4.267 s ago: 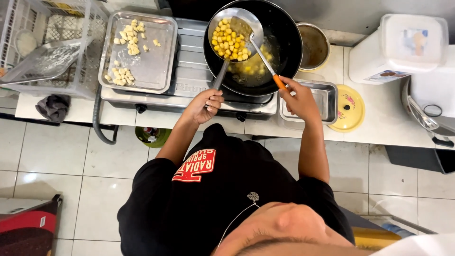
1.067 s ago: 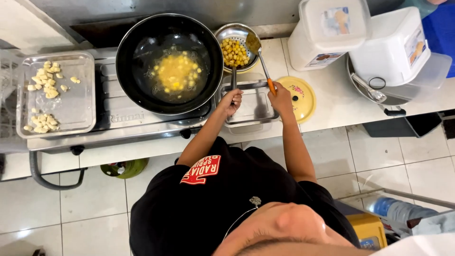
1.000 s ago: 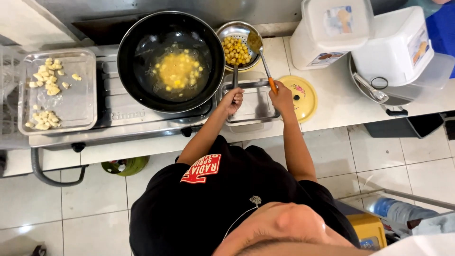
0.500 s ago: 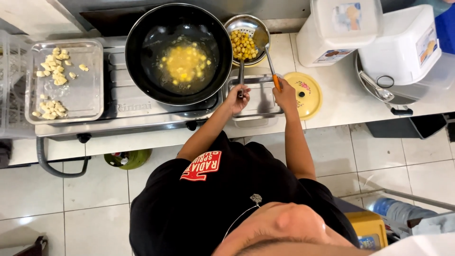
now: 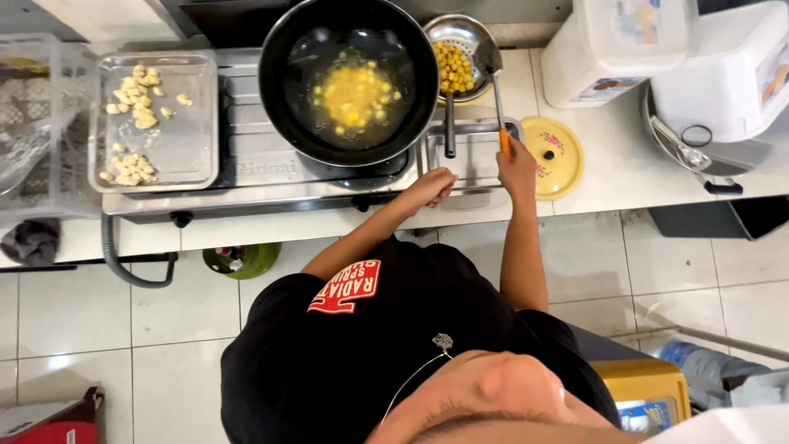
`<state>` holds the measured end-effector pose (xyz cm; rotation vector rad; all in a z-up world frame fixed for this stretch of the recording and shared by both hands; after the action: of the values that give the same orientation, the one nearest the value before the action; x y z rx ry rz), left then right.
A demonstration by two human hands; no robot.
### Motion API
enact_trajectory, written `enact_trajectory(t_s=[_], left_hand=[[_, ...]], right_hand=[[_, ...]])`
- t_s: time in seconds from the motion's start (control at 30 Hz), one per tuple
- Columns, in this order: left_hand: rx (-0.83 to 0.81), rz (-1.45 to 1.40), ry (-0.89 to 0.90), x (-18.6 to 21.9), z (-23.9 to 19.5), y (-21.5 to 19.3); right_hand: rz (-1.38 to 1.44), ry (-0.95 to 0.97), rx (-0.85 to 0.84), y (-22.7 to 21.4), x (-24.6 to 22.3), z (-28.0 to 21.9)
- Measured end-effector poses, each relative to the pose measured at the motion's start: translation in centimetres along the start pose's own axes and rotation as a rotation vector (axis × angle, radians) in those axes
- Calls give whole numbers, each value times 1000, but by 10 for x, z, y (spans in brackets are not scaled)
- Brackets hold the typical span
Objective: The person is frying small pieces of dough in a wok and draining them with a slotted spoon.
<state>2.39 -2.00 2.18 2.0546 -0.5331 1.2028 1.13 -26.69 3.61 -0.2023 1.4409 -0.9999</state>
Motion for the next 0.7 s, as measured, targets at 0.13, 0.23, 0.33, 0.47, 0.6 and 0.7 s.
enact_trajectory(t_s=[0.13, 0.23, 0.33, 0.47, 0.6, 0.7], left_hand=[[63, 56, 99, 48, -80, -27], [120, -121, 242, 60, -127, -82], [278, -50, 368, 72, -178, -146], [469, 83, 514, 106, -249, -192], [505, -78, 358, 93, -275, -230], [469, -74, 326, 100, -292, -236]], right_hand=[[-26, -292, 138, -33, -88, -35], [361, 321, -101, -54, -152, -53], [293, 275, -178, -61, -216, -70], [94, 222, -317, -31, -260, -88], [-126, 120, -266, -1, -286, -88], [-130, 100, -223, 18, -300, -86]])
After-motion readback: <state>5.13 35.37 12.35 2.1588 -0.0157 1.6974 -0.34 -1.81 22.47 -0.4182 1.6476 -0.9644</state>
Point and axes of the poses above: each hand's wrist, its own z-axis towards the middle knuckle, its own y-axis out of the palm, x = y × z, the point moved 7 cm from there along z, towards the middle knuckle, and after that the axes turned 4 degrees about y, right-handed, at the moved point
